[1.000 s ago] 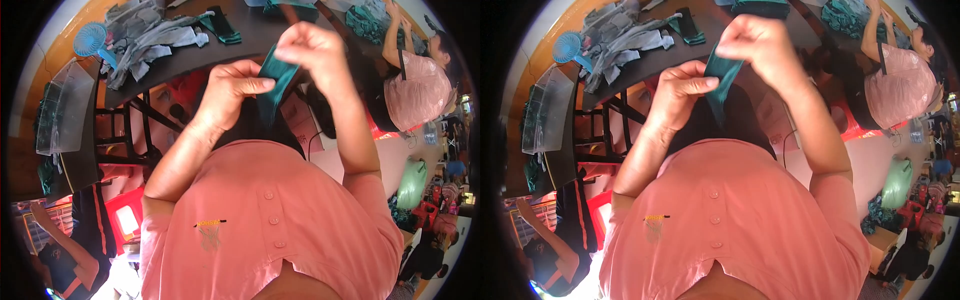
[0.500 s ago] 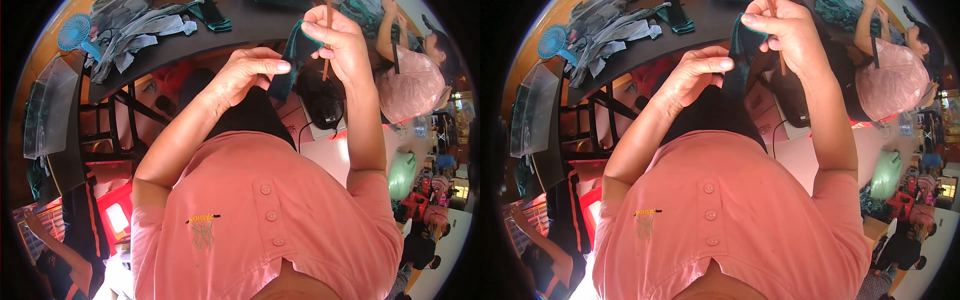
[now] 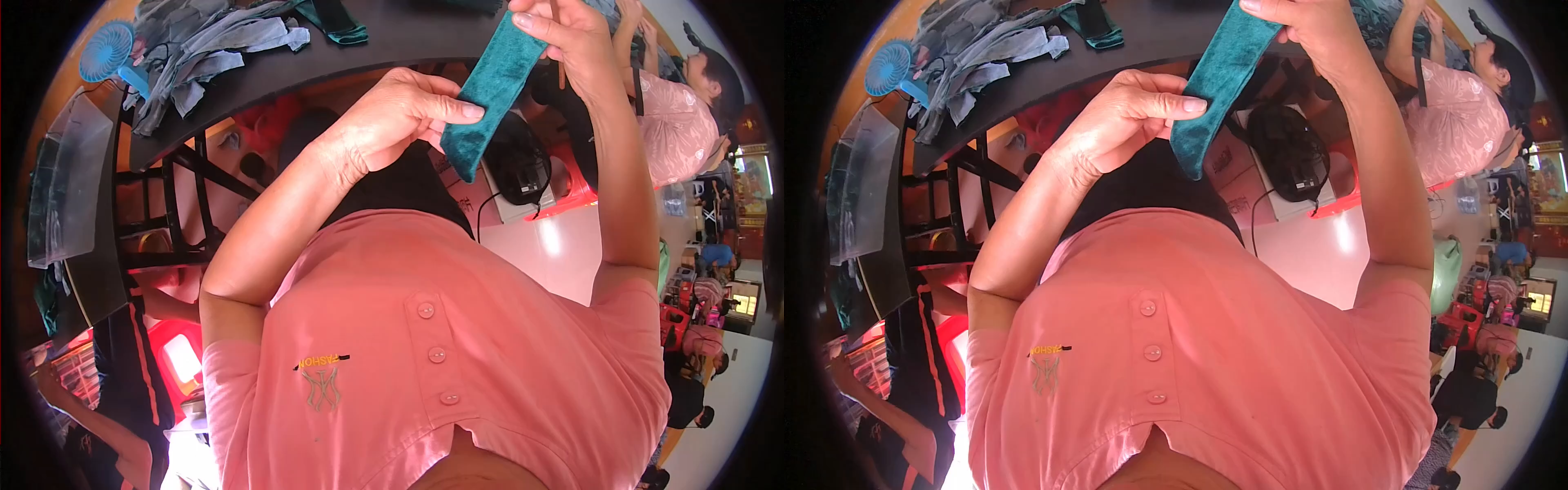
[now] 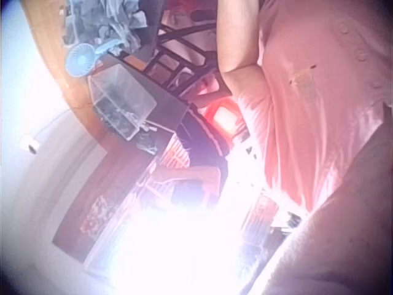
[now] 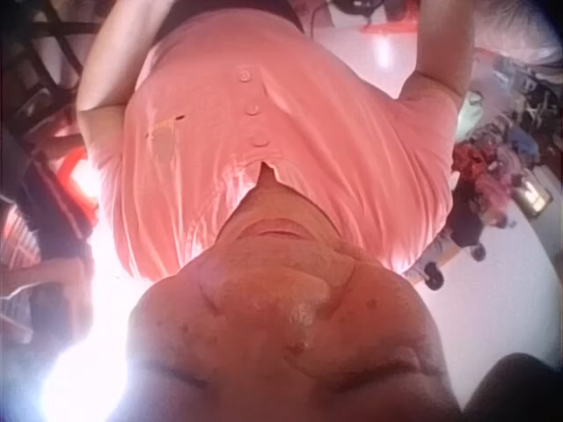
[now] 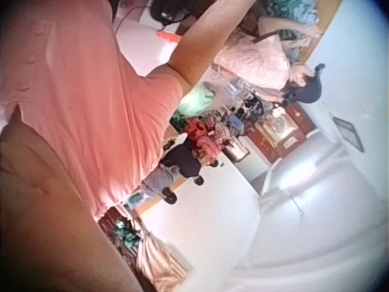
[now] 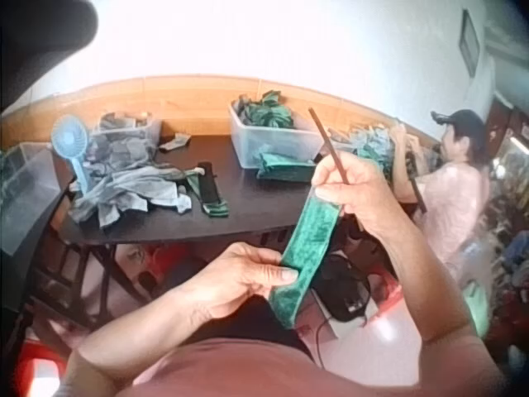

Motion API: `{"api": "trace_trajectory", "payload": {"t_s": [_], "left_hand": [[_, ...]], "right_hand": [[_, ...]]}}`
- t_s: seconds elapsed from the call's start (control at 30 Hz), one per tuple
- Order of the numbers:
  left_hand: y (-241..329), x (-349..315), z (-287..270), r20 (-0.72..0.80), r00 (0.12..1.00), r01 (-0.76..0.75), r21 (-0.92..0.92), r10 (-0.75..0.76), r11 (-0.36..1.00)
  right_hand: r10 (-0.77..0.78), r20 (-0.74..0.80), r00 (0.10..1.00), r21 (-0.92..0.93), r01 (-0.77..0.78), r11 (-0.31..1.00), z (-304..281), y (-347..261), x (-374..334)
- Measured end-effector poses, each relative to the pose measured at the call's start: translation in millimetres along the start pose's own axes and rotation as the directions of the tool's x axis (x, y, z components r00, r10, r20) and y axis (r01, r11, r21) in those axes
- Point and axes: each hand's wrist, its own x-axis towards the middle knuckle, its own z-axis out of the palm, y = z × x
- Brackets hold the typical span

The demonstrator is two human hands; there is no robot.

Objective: Turning green fabric strips inside out using a thin wooden stick in a workshop environment.

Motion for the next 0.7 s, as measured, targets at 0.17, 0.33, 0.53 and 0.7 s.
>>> {"api": "trace_trajectory", "payload": {"t_s": [0.17,0.33,0.53,0.7], "left_hand": [[5.4,-11.8,12.4,0.044,0.996,0.088,-0.193,-0.081,0.977],[3.7,-21.4,13.9,0.130,0.989,0.092,-0.222,-0.064,0.971],[4.9,-24.0,19.2,0.109,0.989,0.138,-0.434,-0.100,0.890],[-0.6,-16.1,14.8,0.094,0.991,0.128,-0.542,-0.091,0.830]], "right_hand": [[-0.043,-0.069,0.997,-0.003,0.043,0.999,-5.3,21.8,0.9],[0.009,-0.100,0.995,-0.002,-0.009,1.000,-8.2,59.3,5.2],[-0.006,-0.092,0.996,-0.273,-0.019,0.962,-11.6,83.6,-14.2],[-0.227,0.015,0.974,0.266,0.215,0.940,0.4,42.8,-50.7]]}}
